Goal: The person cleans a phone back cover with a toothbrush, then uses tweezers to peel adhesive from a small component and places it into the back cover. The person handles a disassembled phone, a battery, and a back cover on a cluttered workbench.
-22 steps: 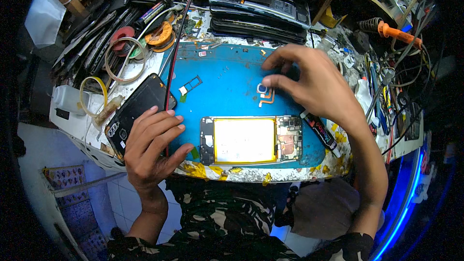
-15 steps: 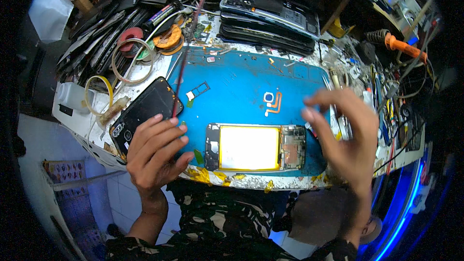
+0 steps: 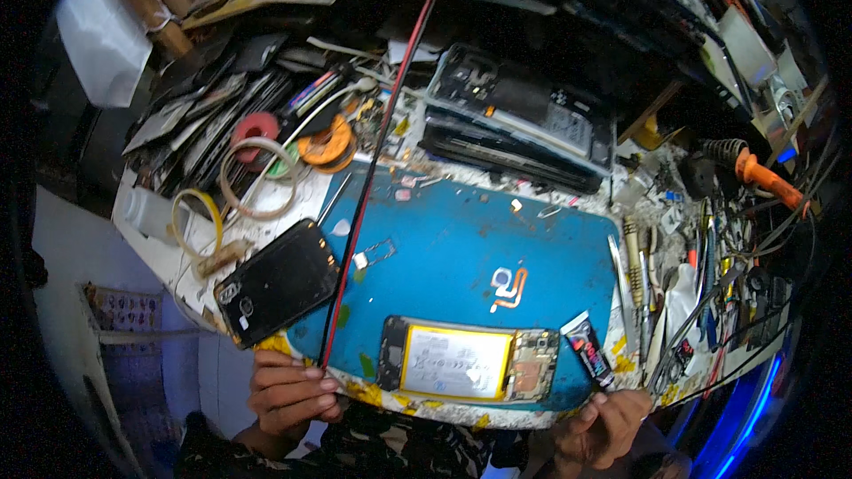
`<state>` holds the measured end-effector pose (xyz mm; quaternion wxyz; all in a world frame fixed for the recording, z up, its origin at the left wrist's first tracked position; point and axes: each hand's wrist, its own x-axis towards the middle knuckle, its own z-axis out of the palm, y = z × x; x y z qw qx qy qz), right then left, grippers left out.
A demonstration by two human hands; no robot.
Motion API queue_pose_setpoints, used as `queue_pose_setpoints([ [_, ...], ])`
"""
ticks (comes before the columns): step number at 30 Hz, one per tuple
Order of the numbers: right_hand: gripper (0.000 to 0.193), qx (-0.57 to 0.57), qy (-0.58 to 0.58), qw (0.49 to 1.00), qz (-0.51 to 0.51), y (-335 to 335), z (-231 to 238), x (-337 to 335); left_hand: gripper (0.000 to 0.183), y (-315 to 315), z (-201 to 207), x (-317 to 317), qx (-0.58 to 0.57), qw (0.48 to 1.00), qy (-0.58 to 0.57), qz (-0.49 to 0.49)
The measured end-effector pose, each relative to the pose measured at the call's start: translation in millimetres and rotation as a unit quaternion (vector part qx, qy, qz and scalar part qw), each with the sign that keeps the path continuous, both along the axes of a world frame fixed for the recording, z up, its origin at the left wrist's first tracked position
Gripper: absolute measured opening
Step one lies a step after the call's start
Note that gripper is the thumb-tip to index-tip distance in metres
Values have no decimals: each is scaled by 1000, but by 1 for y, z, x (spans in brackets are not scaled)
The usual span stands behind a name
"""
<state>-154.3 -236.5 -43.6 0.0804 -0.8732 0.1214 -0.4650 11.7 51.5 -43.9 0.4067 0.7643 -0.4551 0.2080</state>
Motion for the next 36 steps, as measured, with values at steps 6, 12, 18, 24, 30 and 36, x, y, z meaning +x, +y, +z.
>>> queue_pose_setpoints([
  [6, 8, 35, -65, 997, 1, 2, 7, 11, 16, -4, -7, -2, -57, 997, -8, 45],
  [12, 10, 69, -48, 996, -36, 7, 12, 10, 10, -7, -7, 10, -84, 996, -37, 8],
  [18, 10, 82, -77, 992, -50, 8, 2, 4, 13, -12, -5, 13, -75, 995, -20, 56],
  [24, 10, 86, -119, 989, -25, 5, -8, -2, 17, -13, -12, 9, -73, 990, -11, 121],
  [30, 11, 106, -118, 986, -53, 7, -8, -2, 15, -4, -25, 7, -85, 990, -50, 96],
  [36, 11, 108, -162, 981, -24, 0, -16, 2, 4, -5, -12, 10, -49, 998, -31, 38],
])
